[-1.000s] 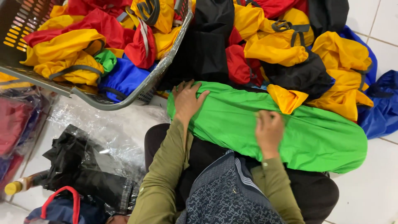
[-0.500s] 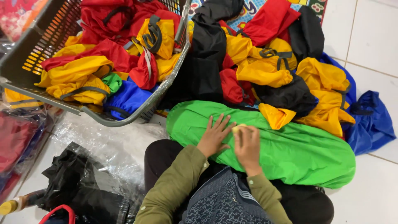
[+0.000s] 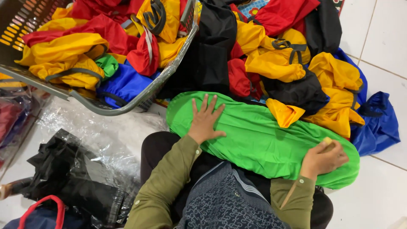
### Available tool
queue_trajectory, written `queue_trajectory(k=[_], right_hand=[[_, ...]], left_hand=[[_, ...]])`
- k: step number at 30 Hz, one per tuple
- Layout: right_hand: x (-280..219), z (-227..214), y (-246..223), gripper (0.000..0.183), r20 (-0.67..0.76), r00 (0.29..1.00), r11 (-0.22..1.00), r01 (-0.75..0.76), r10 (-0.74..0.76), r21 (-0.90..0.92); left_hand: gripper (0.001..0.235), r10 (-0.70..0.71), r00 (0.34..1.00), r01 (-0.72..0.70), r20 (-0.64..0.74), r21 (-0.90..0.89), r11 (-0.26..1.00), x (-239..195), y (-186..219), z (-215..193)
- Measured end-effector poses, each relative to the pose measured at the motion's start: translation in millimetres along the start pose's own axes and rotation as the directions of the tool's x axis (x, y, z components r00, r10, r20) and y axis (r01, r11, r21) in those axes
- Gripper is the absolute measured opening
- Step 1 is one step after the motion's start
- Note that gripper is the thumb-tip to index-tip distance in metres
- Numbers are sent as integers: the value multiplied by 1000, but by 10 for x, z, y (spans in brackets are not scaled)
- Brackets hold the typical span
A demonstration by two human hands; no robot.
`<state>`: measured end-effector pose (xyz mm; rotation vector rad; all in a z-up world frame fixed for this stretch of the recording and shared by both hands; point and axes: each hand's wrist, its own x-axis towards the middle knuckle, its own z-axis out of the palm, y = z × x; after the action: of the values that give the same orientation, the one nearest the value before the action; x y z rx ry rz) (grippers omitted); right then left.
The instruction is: The person sits on the floor and uses scissors to trim black elastic bands from a green garment. After cutting, the person uses a small yellow sponge to wipe the surface of the garment.
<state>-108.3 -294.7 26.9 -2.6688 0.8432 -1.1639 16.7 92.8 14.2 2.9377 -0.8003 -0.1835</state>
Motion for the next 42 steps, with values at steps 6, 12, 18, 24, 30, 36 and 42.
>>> queue_trajectory(k=[6, 12, 18, 24, 30, 36, 42], right_hand=[[-445, 310, -1239, 23, 13, 945, 760, 254, -326, 598], [-1007, 832, -2167, 21, 225, 689, 621, 400, -688, 674], [-54, 966, -537, 26, 284, 769, 820, 533, -572, 209], [419, 714, 871, 20, 107, 953, 959, 277, -283, 63], [-528, 243, -952, 22, 171, 936, 812, 165, -308, 560], [-1168, 400, -1285, 26, 430, 716, 825, 388, -550, 410], [-178, 186, 616, 25, 454, 886, 984, 157, -99, -90]], left_hand=[[119, -138, 990, 133, -23, -166, 977, -79, -143, -243], [125, -149, 989, 147, -2, -163, 976, -77, -127, -205], [130, -133, 991, 136, 29, -180, 974, -61, -171, -247], [134, -138, 990, 140, 24, -148, 979, -18, -166, -180], [108, 66, 995, -81, -80, -197, 977, -24, 58, -442], [114, 224, 974, -225, -23, -158, 961, -93, 355, -125], [138, 252, 968, -253, -19, -76, 965, 13, 251, 184]])
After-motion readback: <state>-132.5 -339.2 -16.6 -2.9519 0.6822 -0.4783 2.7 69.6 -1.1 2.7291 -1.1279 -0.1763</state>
